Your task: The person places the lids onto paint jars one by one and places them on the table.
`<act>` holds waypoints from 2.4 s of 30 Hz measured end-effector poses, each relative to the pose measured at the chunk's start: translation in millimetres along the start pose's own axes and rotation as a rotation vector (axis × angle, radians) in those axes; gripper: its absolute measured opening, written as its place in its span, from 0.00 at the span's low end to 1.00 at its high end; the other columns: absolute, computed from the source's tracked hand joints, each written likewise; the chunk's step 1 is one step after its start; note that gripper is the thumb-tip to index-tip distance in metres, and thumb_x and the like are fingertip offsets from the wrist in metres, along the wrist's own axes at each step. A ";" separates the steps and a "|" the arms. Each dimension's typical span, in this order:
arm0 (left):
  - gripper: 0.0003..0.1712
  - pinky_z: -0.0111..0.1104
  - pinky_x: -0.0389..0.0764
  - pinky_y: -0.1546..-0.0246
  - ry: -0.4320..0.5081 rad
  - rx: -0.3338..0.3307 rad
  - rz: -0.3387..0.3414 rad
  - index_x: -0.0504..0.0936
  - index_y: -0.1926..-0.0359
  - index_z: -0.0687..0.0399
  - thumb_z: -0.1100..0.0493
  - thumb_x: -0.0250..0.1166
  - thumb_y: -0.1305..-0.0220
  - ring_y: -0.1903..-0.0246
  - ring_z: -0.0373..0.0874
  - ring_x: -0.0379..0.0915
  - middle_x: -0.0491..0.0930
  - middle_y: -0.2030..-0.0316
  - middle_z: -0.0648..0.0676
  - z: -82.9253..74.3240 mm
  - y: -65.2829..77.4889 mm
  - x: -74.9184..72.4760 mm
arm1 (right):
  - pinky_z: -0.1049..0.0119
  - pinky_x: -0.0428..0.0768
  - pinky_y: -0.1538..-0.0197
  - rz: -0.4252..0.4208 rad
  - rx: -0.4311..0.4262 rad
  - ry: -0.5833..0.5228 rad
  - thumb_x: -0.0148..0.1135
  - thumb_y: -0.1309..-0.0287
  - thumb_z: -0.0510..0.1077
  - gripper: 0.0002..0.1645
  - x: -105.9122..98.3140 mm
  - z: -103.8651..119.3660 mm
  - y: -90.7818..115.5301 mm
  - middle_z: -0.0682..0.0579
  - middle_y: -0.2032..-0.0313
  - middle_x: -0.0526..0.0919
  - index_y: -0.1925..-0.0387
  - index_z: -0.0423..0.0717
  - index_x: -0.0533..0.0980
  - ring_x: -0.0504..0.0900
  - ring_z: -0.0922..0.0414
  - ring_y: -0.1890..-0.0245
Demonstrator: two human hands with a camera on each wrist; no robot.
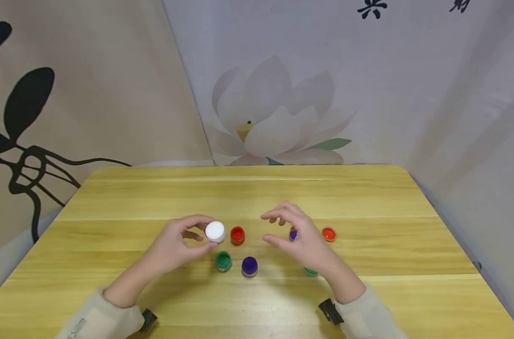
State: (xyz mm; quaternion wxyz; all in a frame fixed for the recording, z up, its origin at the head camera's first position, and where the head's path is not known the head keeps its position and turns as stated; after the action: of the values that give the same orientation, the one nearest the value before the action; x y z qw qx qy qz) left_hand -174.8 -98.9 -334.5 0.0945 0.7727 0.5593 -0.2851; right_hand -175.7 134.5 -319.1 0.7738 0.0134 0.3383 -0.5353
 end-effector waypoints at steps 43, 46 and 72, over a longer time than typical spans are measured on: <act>0.23 0.40 0.86 0.59 -0.268 -0.102 -0.023 0.83 0.47 0.58 0.56 0.74 0.42 0.49 0.54 0.78 0.85 0.51 0.57 80.3 -20.3 -60.0 | 0.65 0.80 0.53 0.271 0.115 0.270 0.71 0.44 0.53 0.26 -34.8 -62.6 67.6 0.53 0.49 0.77 0.45 0.50 0.77 0.74 0.57 0.54; 0.22 0.36 0.82 0.61 -0.289 -0.093 -0.019 0.84 0.49 0.59 0.56 0.75 0.43 0.54 0.51 0.76 0.84 0.53 0.55 83.5 -25.0 -58.3 | 0.65 0.79 0.53 0.309 0.133 0.289 0.70 0.43 0.56 0.26 -33.3 -66.3 68.2 0.54 0.49 0.78 0.46 0.52 0.77 0.74 0.57 0.54; 0.17 0.32 0.78 0.67 -0.247 -0.124 0.175 0.85 0.54 0.59 0.58 0.75 0.44 0.68 0.42 0.73 0.82 0.65 0.52 103.5 -40.8 -39.4 | 0.68 0.76 0.54 0.461 0.143 0.321 0.72 0.46 0.57 0.24 -16.8 -78.2 68.1 0.63 0.59 0.74 0.51 0.53 0.77 0.70 0.64 0.56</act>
State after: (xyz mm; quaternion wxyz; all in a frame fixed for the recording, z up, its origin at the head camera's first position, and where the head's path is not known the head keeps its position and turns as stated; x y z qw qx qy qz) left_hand -255.3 -164.4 -390.7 0.2347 0.7700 0.4906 -0.3336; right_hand -161.8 207.2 -393.5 0.8088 0.2290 0.4058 -0.3587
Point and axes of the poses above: each hand's wrist, its own y-axis away from the middle knuckle, its own x-axis out of the palm, z = x × y, the point moved 8 cm from there along -y, towards the middle knuckle
